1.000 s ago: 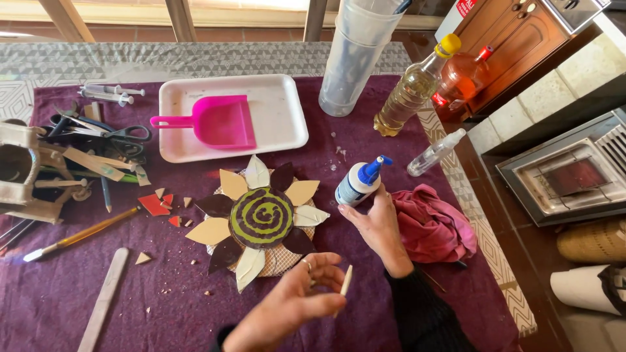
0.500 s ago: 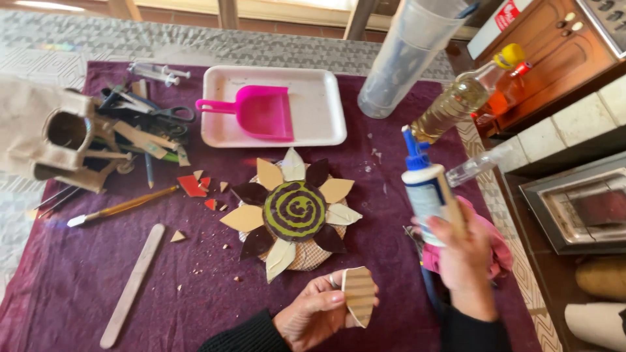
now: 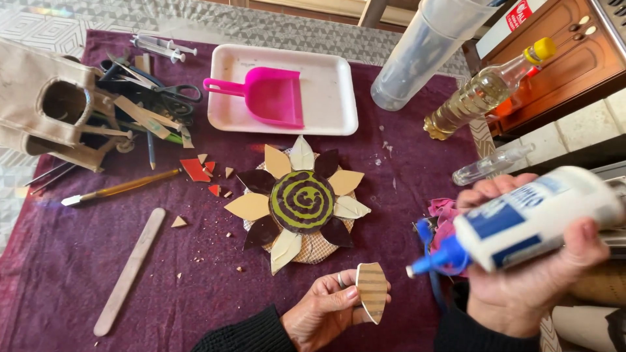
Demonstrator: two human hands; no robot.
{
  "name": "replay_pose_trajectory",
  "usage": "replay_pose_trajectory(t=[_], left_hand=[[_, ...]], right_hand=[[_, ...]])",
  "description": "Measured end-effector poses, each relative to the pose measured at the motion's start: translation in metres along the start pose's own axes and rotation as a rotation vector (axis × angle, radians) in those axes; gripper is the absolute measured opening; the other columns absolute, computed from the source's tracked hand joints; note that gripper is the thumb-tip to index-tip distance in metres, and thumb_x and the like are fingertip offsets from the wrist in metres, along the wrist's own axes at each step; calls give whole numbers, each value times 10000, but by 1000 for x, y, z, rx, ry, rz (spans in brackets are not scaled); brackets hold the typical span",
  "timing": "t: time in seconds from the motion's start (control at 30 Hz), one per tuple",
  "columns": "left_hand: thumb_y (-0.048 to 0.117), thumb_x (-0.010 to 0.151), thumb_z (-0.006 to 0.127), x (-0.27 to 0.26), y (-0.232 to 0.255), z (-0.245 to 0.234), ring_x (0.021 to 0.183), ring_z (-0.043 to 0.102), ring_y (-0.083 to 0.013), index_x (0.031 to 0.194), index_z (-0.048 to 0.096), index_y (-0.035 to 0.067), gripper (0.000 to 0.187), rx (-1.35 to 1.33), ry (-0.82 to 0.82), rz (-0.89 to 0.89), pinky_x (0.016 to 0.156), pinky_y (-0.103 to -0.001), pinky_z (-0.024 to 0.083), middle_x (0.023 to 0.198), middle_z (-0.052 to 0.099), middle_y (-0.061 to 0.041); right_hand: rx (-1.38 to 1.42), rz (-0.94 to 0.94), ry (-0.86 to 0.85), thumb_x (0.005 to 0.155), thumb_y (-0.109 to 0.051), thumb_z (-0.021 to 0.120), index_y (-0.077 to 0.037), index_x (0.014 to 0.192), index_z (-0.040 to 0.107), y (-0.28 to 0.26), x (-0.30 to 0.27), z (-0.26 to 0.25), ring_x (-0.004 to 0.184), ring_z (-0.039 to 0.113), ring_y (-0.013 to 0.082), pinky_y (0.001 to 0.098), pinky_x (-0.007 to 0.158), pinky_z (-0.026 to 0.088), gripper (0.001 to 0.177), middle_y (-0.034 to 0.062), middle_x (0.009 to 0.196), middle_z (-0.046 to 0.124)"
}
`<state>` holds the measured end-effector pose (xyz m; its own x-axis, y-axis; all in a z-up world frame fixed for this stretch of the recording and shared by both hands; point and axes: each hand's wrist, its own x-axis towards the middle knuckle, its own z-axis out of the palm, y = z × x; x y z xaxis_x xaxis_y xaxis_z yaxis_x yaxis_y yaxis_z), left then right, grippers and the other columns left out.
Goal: The person is gluing wooden petal-shaped pieces onto a sunflower base to create a mosaic artwork.
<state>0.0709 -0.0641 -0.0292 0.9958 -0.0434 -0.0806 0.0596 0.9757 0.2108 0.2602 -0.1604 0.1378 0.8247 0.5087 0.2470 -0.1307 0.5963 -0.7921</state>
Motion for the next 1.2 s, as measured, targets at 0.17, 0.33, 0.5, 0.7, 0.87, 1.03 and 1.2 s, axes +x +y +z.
replay_pose_trajectory(t=[0.17,0.33,0.5,0.7,0.87,1.03,1.2], left_hand=[[210,970,724,1,6,-6,1230,652,-225,1418,564,5,517,-15,-10,65,1095,-405,518,1343,656,-127],[197,935,725,7,16,-9,1214,653,-233,1408,560,21,531,-32,43,110,1072,-406,519,1318,672,-138],[187,920,737,2,21,-5,1252,624,-235,1424,529,54,561,-38,49,151,1091,-433,501,1321,660,-119],[168,876,760,3,22,-3,1298,611,-227,1422,519,85,602,-31,85,122,1110,-474,492,1330,656,-86],[137,877,764,3,20,-6,1270,616,-231,1426,530,84,599,-30,89,123,1079,-492,505,1316,663,-86],[117,891,754,3,20,-9,1259,626,-226,1411,543,82,562,-60,85,131,1086,-484,513,1306,671,-75],[98,909,745,3,19,-11,1235,641,-230,1393,555,73,521,-80,67,151,1096,-493,509,1293,680,-82]], right_hand=[[-32,88,-58,814,-326,817,-19,1113,515,20,-1,24,855,484,195,353,825,444,524,85,962,498],[-121,-22,-156,808,-318,794,-12,1155,519,31,-5,49,861,480,215,368,837,432,539,106,959,493],[-178,-173,-207,801,-324,779,23,1153,534,52,-11,41,780,499,241,380,742,451,552,151,909,507],[-17,-134,-311,934,-393,755,55,1104,535,62,-11,29,778,526,238,348,746,462,528,163,903,531],[-30,-105,-267,863,-404,773,41,1046,516,70,-12,24,722,484,217,337,684,432,545,146,836,497],[-76,-119,-246,816,-441,793,19,1014,508,73,-12,29,687,486,206,322,654,433,576,129,813,497],[-61,-117,-259,820,-493,808,17,1006,509,70,-16,25,651,477,188,316,661,448,620,111,789,495]])
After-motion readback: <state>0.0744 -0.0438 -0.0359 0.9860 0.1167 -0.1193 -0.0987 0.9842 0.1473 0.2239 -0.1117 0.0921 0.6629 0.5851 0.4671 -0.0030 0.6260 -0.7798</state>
